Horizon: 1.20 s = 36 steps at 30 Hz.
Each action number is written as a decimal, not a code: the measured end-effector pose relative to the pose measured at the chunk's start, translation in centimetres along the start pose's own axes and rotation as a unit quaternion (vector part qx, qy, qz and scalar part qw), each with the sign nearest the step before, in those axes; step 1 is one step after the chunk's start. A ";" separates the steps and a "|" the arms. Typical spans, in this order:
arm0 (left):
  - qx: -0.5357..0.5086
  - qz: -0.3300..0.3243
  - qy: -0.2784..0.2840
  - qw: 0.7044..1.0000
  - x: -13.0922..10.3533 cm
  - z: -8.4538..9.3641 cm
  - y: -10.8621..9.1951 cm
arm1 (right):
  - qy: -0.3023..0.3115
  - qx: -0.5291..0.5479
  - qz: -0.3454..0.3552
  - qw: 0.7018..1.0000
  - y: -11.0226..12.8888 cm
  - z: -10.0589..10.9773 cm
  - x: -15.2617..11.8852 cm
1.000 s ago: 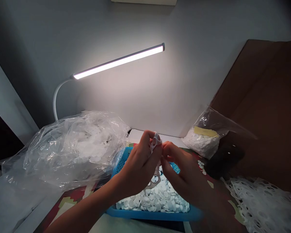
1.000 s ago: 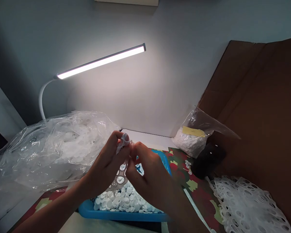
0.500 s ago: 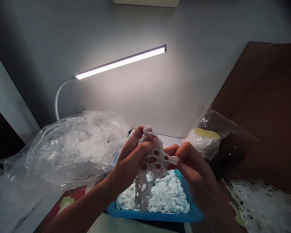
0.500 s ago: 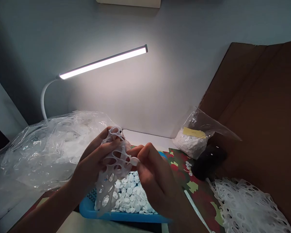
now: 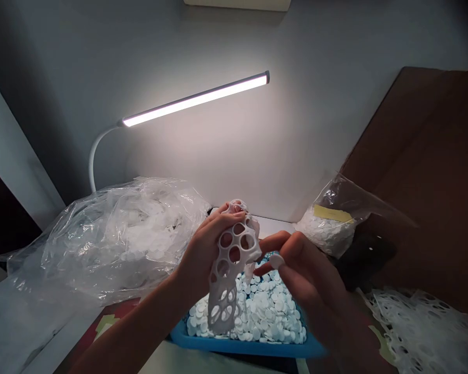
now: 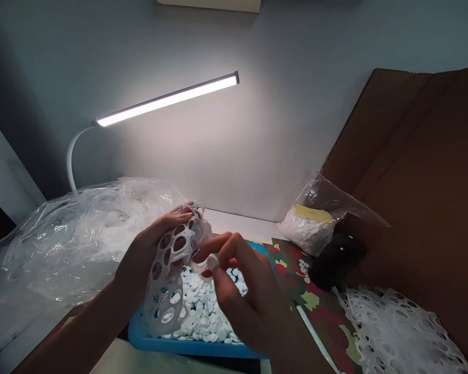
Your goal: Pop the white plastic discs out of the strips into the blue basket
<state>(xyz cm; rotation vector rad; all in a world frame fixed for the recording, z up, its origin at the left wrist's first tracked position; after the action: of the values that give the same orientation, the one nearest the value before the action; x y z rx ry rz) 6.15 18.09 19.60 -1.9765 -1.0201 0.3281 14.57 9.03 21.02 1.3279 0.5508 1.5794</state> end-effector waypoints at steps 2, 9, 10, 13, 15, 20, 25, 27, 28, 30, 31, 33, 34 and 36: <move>0.013 0.002 -0.018 1.000 0.0 0.4 0.2 | -0.046 -0.070 0.014 0.996 -0.2 0.7 0.2; -0.034 0.033 -0.013 0.999 1.2 0.9 0.3 | -0.052 -0.267 0.008 0.962 -1.1 0.9 1.2; -0.034 0.036 -0.021 0.999 1.3 1.0 0.3 | -0.038 -0.292 0.002 0.956 -1.3 0.7 1.3; -0.036 0.046 -0.038 0.998 1.4 1.3 0.4 | 0.004 -0.342 -0.011 0.939 -2.2 0.2 1.6; -0.041 0.047 -0.032 0.998 1.3 1.3 0.5 | -0.022 -0.344 0.010 0.939 -2.1 0.4 1.8; -0.010 0.075 -0.052 0.996 0.7 1.4 0.7 | -0.125 -0.291 0.070 0.946 -1.1 1.3 1.6; -0.015 0.143 -0.009 0.990 -0.2 0.3 1.0 | -0.046 -0.282 0.157 0.945 0.3 -0.2 1.1; -0.047 0.151 -0.003 0.987 -0.2 0.2 1.2 | -0.022 -0.285 0.174 0.942 0.5 -0.7 1.0; -0.062 0.151 -0.005 0.987 -0.1 0.3 1.3 | -0.021 -0.283 0.180 0.942 0.5 -0.8 0.9; -0.093 0.151 -0.006 0.984 0.2 0.4 1.6 | -0.034 -0.282 0.192 0.939 0.5 -0.8 0.8; -0.110 0.152 0.004 0.982 0.3 0.4 1.7 | -0.043 -0.284 0.200 0.937 0.6 -0.8 0.7; -0.139 0.162 0.025 0.977 0.5 0.3 2.1 | -0.051 -0.291 0.214 0.931 0.6 -0.8 0.6; -0.150 0.169 0.034 0.974 0.5 0.3 2.2 | -0.053 -0.294 0.220 0.929 0.7 -0.8 0.5; -0.159 0.180 0.038 0.970 0.5 0.4 2.4 | -0.054 -0.298 0.225 0.926 0.7 -0.9 0.4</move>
<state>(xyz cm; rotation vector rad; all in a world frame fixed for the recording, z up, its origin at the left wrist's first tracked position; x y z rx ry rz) 7.49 18.00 17.50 -2.4519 -0.6921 0.2949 13.49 9.27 21.54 1.0924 -0.3233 1.8264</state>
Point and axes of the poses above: each hand's wrist, its own x-axis towards the middle knuckle, its own z-axis out of the back of the hand, y = z × x, the point moved 6 cm from there along x, towards the middle knuckle, and after that the axes turned 4 degrees about -z, right-handed, at the moved point
